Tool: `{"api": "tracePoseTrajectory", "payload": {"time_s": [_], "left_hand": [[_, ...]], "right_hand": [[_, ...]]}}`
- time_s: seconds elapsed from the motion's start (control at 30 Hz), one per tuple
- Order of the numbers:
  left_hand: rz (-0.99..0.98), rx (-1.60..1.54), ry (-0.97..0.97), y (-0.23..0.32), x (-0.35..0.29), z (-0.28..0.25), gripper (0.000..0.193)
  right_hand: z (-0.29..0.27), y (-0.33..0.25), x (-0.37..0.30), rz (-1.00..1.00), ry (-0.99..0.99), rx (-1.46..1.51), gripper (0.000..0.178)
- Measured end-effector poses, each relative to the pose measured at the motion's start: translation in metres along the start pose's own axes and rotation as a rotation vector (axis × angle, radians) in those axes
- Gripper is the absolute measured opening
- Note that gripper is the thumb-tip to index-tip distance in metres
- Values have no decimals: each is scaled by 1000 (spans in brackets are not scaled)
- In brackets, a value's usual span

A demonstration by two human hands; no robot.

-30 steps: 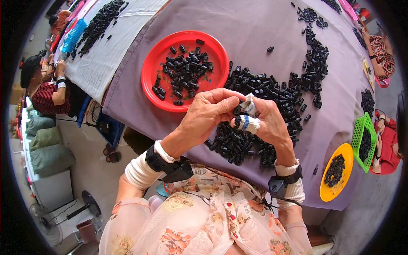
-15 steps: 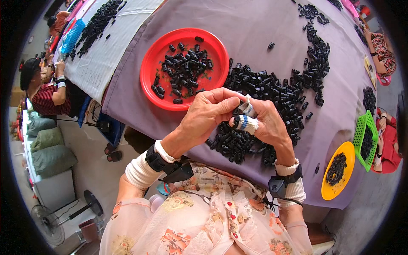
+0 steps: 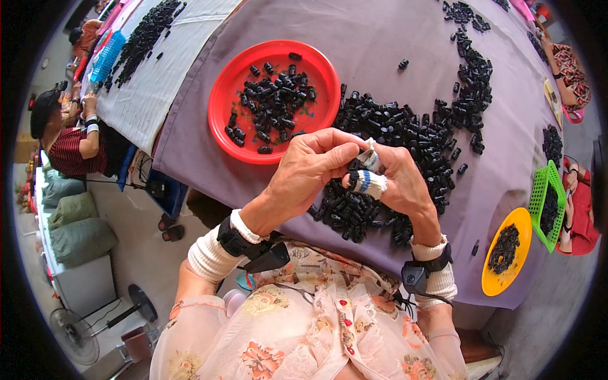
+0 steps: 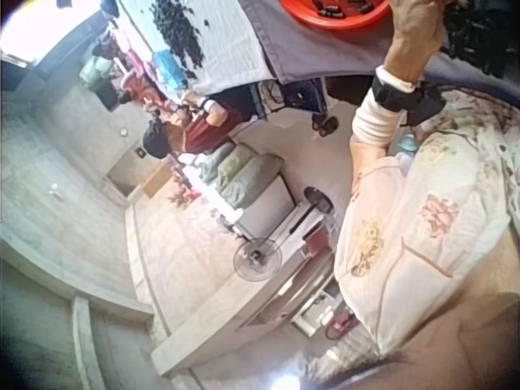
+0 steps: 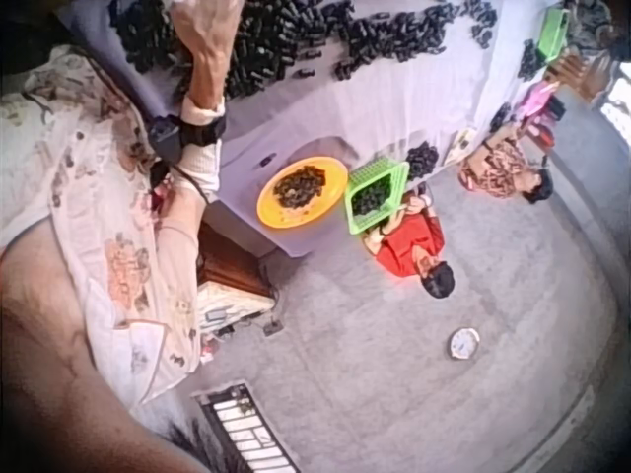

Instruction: Manually assembling small black plastic components by hand at a workstation.

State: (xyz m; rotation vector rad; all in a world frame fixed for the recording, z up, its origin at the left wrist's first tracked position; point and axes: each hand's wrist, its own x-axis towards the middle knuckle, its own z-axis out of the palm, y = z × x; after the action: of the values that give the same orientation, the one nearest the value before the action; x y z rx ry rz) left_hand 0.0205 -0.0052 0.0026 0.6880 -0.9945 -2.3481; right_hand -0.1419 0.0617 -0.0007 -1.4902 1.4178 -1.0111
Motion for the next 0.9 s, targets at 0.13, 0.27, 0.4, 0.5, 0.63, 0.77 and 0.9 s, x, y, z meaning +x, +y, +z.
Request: {"api": "tracePoseTrajectory", "payload": {"time_s": [0.13, 0.27, 0.4, 0.5, 0.63, 0.77, 0.9], "left_hand": [[36, 30, 4, 0, 1, 2, 17], [55, 195, 135, 13, -2, -3, 15], [267, 736, 356, 52, -5, -41, 17], [444, 832, 471, 61, -4, -50, 18], [429, 1053, 271, 27, 8, -26, 17], [433, 1265, 96, -6, 39, 6, 17], [585, 1574, 60, -35, 66, 9, 20]], "right_hand": [[0, -6, -1, 13, -7, 1, 30], [-3, -2, -8, 4, 40, 78, 25], [-35, 8, -24, 123, 234, 320, 8], [-59, 21, -42, 175, 347, 330, 5], [-63, 20, -45, 155, 414, 389, 6], [-64, 21, -48, 225, 435, 282, 5], [-63, 25, -55, 275, 457, 246, 6]]}}
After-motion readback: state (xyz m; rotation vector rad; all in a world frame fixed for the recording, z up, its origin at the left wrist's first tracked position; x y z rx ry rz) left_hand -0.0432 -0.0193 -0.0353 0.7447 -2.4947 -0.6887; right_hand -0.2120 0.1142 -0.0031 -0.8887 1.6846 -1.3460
